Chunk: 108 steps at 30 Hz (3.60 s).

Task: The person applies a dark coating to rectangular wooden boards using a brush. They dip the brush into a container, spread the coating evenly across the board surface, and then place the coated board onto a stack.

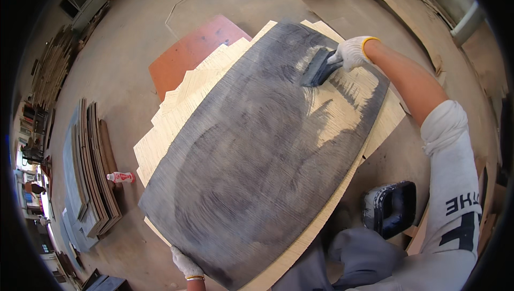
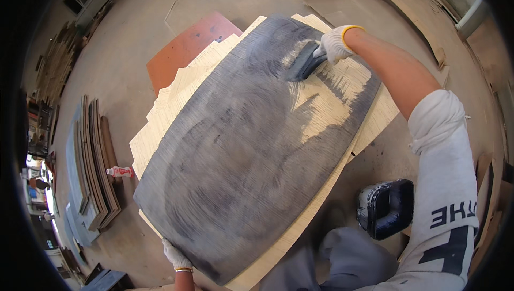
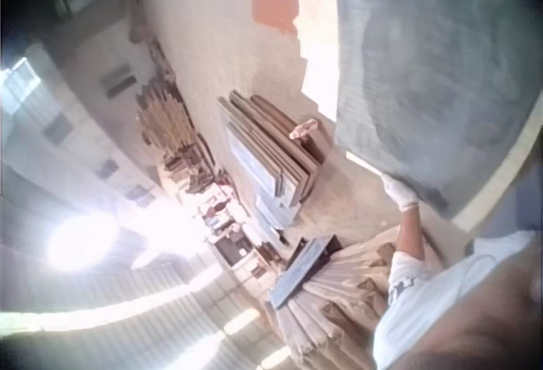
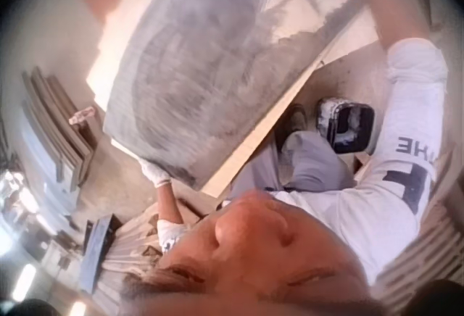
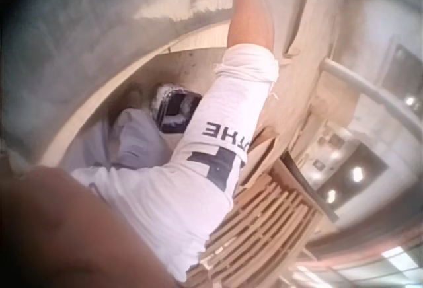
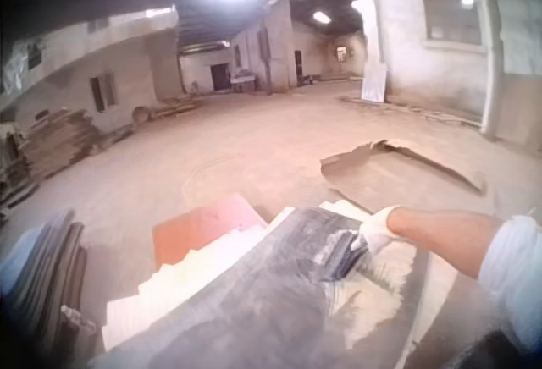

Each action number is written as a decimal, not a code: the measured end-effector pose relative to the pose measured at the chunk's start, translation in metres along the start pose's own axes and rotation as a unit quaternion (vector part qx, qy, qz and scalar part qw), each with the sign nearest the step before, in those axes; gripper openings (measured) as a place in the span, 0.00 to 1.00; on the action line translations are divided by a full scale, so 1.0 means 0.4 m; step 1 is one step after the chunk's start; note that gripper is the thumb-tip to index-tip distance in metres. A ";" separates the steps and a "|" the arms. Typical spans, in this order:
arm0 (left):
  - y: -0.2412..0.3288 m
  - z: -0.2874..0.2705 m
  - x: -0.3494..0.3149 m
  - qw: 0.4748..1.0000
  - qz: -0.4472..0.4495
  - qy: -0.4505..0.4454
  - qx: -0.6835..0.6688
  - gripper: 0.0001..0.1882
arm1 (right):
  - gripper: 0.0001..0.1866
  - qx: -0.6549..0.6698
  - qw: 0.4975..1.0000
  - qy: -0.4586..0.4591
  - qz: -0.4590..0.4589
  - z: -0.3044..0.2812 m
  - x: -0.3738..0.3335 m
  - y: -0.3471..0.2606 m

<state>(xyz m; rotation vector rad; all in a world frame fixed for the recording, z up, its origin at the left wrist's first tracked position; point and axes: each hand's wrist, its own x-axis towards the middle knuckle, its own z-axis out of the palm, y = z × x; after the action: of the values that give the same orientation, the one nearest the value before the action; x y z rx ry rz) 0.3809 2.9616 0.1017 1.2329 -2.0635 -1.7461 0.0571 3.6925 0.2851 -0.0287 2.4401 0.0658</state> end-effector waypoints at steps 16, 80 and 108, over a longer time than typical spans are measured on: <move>0.005 0.010 0.007 1.000 0.015 -0.020 -0.004 0.34 | 0.42 -0.059 0.998 -0.020 0.019 0.025 -0.045 0.027; 0.000 0.031 0.051 0.994 -0.012 -0.089 -0.054 0.40 | 0.23 0.204 0.887 0.050 0.412 1.101 -1.010 -0.159; 0.011 0.031 0.021 0.999 0.018 -0.033 -0.004 0.35 | 0.33 0.197 0.954 0.165 0.152 0.443 -0.461 -0.138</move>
<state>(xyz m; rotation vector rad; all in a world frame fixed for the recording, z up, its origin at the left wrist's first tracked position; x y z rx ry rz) 0.3659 2.9650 0.0988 1.1435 -2.0983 -1.8021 0.3144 3.6479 0.2665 0.5559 2.7245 -0.3147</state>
